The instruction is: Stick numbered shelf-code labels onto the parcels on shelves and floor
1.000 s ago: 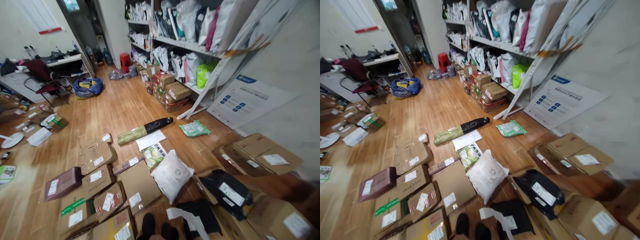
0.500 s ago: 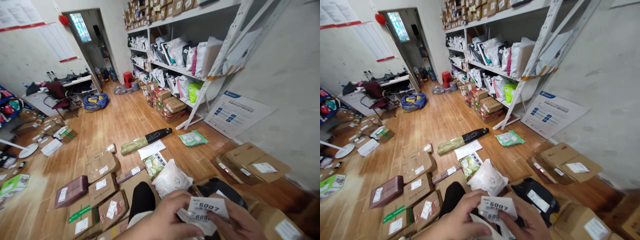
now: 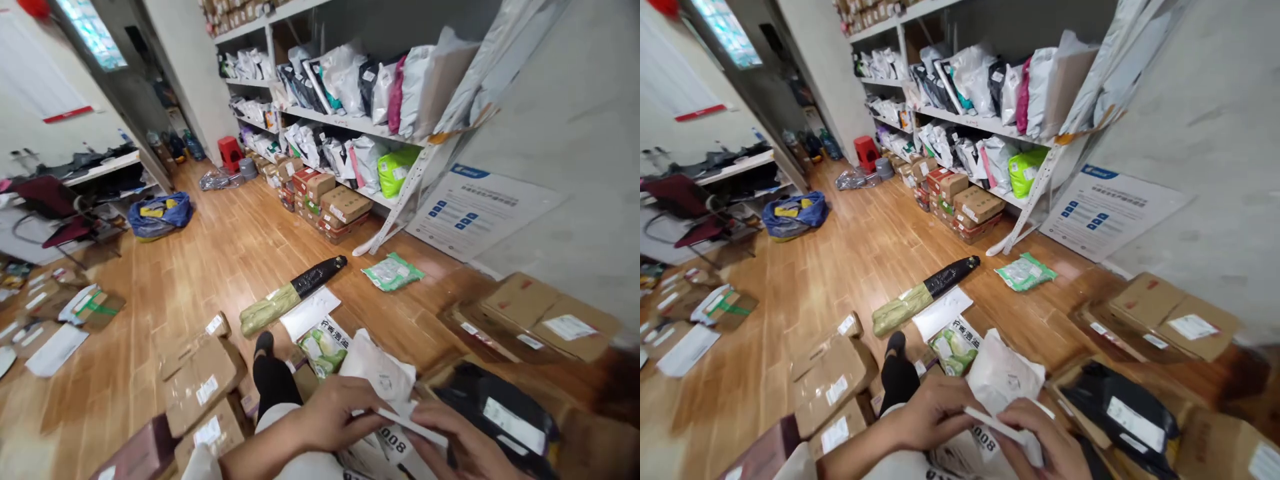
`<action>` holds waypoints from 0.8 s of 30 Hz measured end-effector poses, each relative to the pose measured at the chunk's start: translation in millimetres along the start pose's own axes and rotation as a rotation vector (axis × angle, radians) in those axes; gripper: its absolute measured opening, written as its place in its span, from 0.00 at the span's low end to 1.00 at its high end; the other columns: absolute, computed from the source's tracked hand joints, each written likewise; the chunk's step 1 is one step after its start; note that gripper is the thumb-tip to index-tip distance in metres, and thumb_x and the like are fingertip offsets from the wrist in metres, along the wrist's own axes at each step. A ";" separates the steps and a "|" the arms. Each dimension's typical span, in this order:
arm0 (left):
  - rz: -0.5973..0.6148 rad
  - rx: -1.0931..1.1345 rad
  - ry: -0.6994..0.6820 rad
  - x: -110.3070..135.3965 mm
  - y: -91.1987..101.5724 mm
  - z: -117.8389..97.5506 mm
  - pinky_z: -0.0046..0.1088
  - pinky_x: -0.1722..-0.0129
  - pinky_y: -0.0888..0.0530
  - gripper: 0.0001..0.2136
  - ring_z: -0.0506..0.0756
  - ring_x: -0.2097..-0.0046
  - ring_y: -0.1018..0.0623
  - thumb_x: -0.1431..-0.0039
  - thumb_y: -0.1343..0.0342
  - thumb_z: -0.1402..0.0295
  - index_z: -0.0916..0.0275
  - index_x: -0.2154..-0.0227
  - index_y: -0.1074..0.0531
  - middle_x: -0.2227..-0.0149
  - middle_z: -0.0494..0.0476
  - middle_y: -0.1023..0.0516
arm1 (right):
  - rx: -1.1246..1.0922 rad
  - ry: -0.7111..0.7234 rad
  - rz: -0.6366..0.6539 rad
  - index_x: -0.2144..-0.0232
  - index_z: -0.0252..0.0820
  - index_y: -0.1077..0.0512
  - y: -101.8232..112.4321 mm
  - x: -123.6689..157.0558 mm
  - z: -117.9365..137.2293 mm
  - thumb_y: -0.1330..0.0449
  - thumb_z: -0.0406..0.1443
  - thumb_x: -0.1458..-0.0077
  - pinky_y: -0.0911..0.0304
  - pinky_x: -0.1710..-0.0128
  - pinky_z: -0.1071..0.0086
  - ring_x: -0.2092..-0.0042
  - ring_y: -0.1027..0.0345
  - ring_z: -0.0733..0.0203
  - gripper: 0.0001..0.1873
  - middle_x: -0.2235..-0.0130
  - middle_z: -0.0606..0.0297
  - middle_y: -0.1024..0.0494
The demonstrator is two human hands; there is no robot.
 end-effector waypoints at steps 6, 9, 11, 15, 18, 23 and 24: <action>-0.050 0.074 0.293 25.1 206.1 86.2 0.24 0.70 0.36 0.11 0.51 0.70 0.30 0.45 0.42 0.62 0.65 0.76 0.29 0.74 0.55 0.30 | -0.226 -0.284 -0.006 0.73 0.42 0.30 -185.6 -132.3 10.8 0.42 0.34 0.45 0.35 0.72 0.76 0.72 0.30 0.65 0.05 0.75 0.66 0.27; -0.053 0.278 0.403 44.1 277.6 121.4 0.26 0.65 0.33 0.10 0.53 0.65 0.28 0.45 0.42 0.63 0.64 0.75 0.31 0.68 0.57 0.27 | -0.290 -0.326 0.062 0.72 0.40 0.30 -255.8 -185.3 17.1 0.44 0.35 0.43 0.37 0.70 0.75 0.70 0.32 0.64 0.07 0.74 0.64 0.27; -0.068 0.356 0.506 55.2 308.2 148.2 0.25 0.67 0.33 0.10 0.52 0.67 0.28 0.44 0.43 0.63 0.64 0.74 0.32 0.71 0.55 0.28 | -0.289 -0.348 0.082 0.72 0.39 0.29 -286.2 -208.7 11.5 0.44 0.35 0.43 0.37 0.68 0.74 0.69 0.32 0.64 0.08 0.72 0.63 0.27; -0.092 0.201 0.665 60.5 348.2 195.7 0.21 0.73 0.37 0.11 0.49 0.74 0.33 0.43 0.45 0.63 0.64 0.76 0.31 0.78 0.50 0.32 | -0.271 -0.515 0.061 0.68 0.40 0.28 -321.5 -229.0 -21.7 0.42 0.37 0.44 0.37 0.67 0.73 0.68 0.31 0.63 0.06 0.70 0.62 0.26; -0.060 0.070 0.586 39.5 369.5 207.9 0.21 0.72 0.37 0.11 0.48 0.73 0.34 0.42 0.46 0.65 0.64 0.77 0.33 0.77 0.50 0.33 | -0.294 -0.634 -0.016 0.62 0.40 0.29 -331.2 -237.9 -43.4 0.42 0.38 0.45 0.36 0.67 0.74 0.67 0.31 0.63 0.08 0.68 0.62 0.24; -0.023 -0.002 0.560 -4.4 397.5 215.5 0.19 0.74 0.36 0.09 0.49 0.73 0.33 0.41 0.47 0.66 0.62 0.76 0.34 0.76 0.50 0.32 | -0.391 -0.601 -0.120 0.66 0.39 0.29 -326.5 -275.7 -60.3 0.44 0.37 0.43 0.37 0.71 0.75 0.70 0.31 0.65 0.07 0.71 0.62 0.25; -0.027 -0.009 0.582 -11.8 402.7 218.1 0.19 0.75 0.35 0.08 0.49 0.73 0.32 0.41 0.47 0.66 0.62 0.75 0.33 0.75 0.50 0.31 | -0.397 -0.560 -0.144 0.67 0.39 0.29 -322.4 -286.0 -63.0 0.43 0.36 0.43 0.37 0.71 0.75 0.70 0.31 0.65 0.06 0.71 0.62 0.25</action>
Point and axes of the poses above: each hand's wrist, its own x-axis away from the middle knuckle, its own y-axis out of the back of the hand, z = x × y, the point moved 7 cm from there along -x, towards the middle knuckle
